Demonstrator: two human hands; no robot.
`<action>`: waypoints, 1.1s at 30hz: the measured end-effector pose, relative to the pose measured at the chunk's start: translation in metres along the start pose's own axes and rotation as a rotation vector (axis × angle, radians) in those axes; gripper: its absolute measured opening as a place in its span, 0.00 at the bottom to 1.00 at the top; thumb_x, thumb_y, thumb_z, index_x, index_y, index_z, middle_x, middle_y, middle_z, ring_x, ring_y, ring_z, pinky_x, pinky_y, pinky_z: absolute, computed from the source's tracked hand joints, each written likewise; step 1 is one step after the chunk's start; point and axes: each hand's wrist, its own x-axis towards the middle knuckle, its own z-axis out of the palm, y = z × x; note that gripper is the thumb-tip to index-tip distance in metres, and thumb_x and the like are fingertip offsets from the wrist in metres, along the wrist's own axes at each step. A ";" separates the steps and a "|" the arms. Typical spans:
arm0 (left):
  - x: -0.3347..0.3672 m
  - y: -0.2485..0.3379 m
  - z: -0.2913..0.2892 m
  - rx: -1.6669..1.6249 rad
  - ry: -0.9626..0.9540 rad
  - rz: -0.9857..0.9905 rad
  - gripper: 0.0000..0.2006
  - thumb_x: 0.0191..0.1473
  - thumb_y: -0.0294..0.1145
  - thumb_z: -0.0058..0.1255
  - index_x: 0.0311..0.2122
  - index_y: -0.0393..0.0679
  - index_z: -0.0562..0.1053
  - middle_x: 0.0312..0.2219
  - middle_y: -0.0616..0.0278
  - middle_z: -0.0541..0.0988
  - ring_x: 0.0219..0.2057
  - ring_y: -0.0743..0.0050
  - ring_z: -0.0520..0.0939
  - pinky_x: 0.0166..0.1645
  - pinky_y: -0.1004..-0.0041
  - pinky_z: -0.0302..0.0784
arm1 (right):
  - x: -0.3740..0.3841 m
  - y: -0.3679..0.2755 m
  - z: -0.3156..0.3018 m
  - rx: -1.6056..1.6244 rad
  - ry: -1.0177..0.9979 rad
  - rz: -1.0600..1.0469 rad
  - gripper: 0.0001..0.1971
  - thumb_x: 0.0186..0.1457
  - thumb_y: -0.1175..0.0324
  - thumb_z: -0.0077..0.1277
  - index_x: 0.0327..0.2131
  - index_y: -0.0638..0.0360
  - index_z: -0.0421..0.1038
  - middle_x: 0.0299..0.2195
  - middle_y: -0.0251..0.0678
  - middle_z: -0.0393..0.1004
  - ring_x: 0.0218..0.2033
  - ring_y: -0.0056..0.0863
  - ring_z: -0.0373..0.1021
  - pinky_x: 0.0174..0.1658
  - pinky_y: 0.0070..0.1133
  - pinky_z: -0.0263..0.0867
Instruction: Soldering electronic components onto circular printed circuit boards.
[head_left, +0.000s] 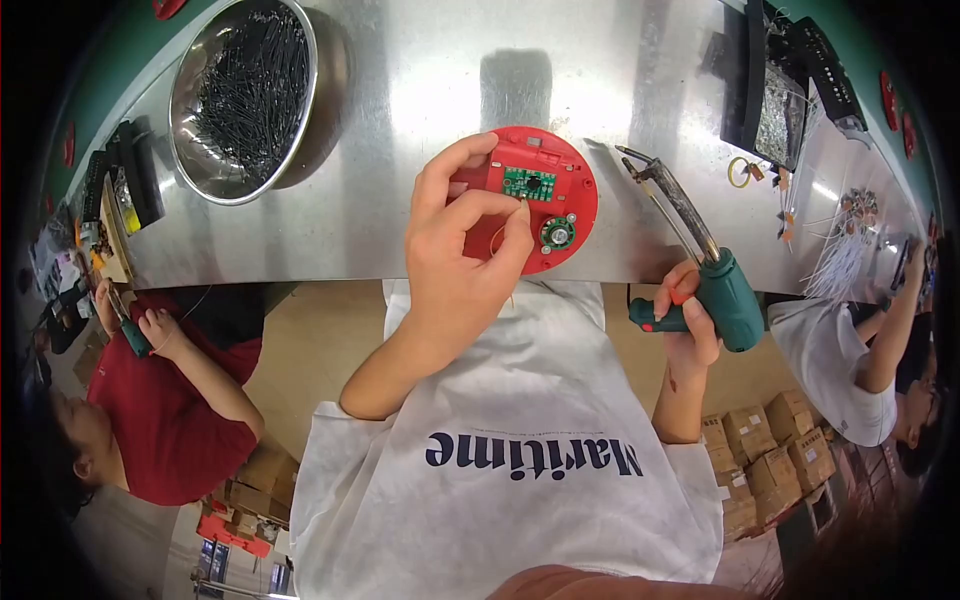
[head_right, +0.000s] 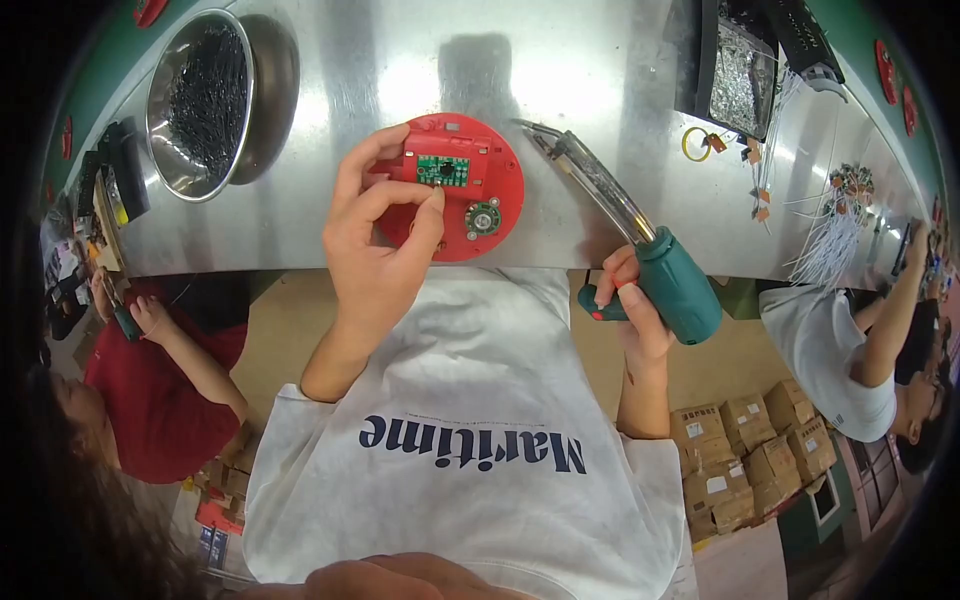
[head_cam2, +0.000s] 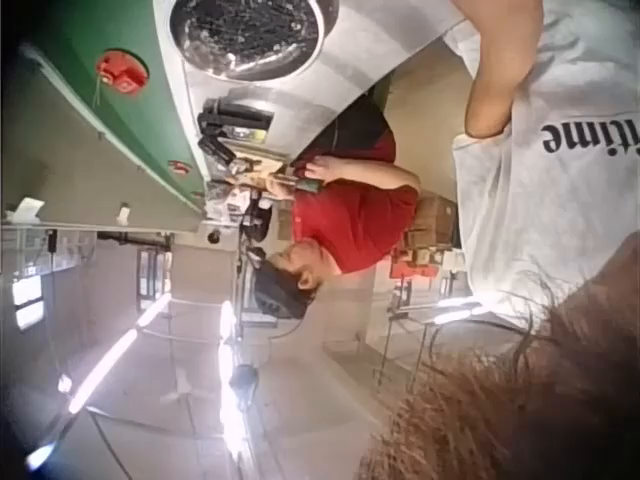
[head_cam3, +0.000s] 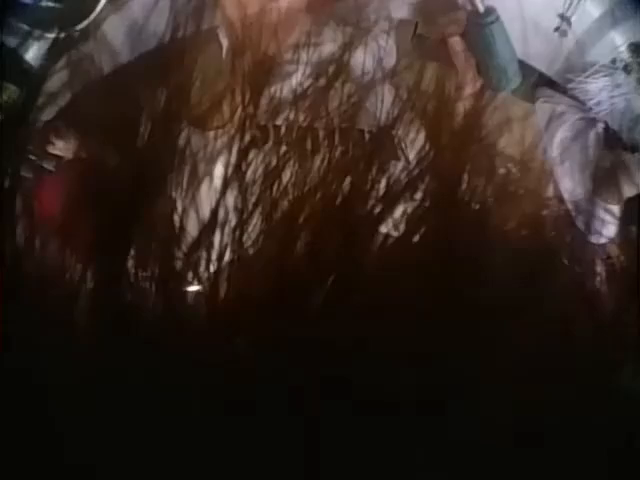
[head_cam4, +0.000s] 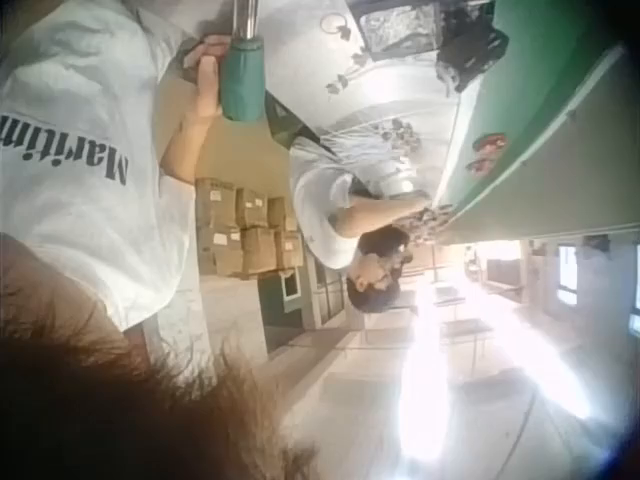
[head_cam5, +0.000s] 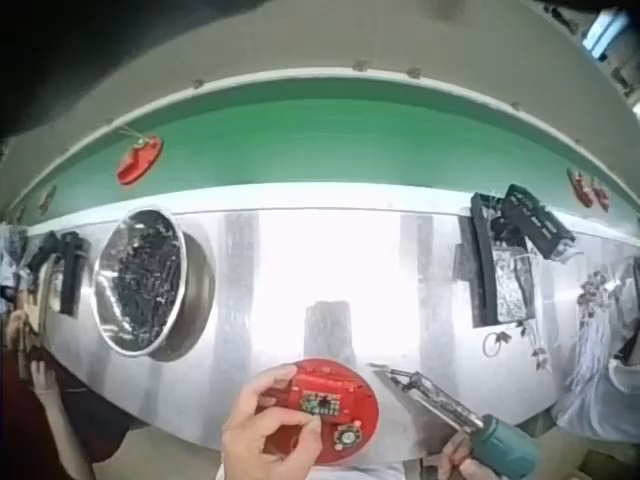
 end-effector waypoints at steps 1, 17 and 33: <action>0.002 0.001 -0.002 0.018 -0.010 -0.004 0.09 0.48 0.23 0.62 0.36 0.39 0.78 0.56 0.53 0.71 0.52 0.54 0.76 0.55 0.65 0.73 | 0.001 0.000 0.002 0.020 0.031 0.017 0.23 0.50 0.66 0.50 0.48 0.71 0.63 0.36 0.47 0.66 0.24 0.28 0.66 0.30 0.23 0.66; 0.106 0.021 -0.057 0.522 -0.706 0.370 0.26 0.48 0.36 0.64 0.53 0.42 0.74 0.40 0.52 0.75 0.41 0.51 0.76 0.46 0.60 0.73 | 0.001 0.018 -0.002 0.310 0.151 -0.076 0.12 0.54 0.69 0.50 0.39 0.67 0.66 0.36 0.45 0.68 0.23 0.27 0.69 0.26 0.22 0.66; 0.352 -0.090 -0.209 0.961 0.481 -0.309 0.32 0.51 0.45 0.57 0.54 0.33 0.66 0.52 0.32 0.71 0.53 0.34 0.73 0.58 0.51 0.71 | 0.004 0.014 0.011 0.399 0.212 -0.044 0.11 0.56 0.68 0.49 0.39 0.66 0.67 0.38 0.42 0.69 0.24 0.26 0.69 0.28 0.22 0.67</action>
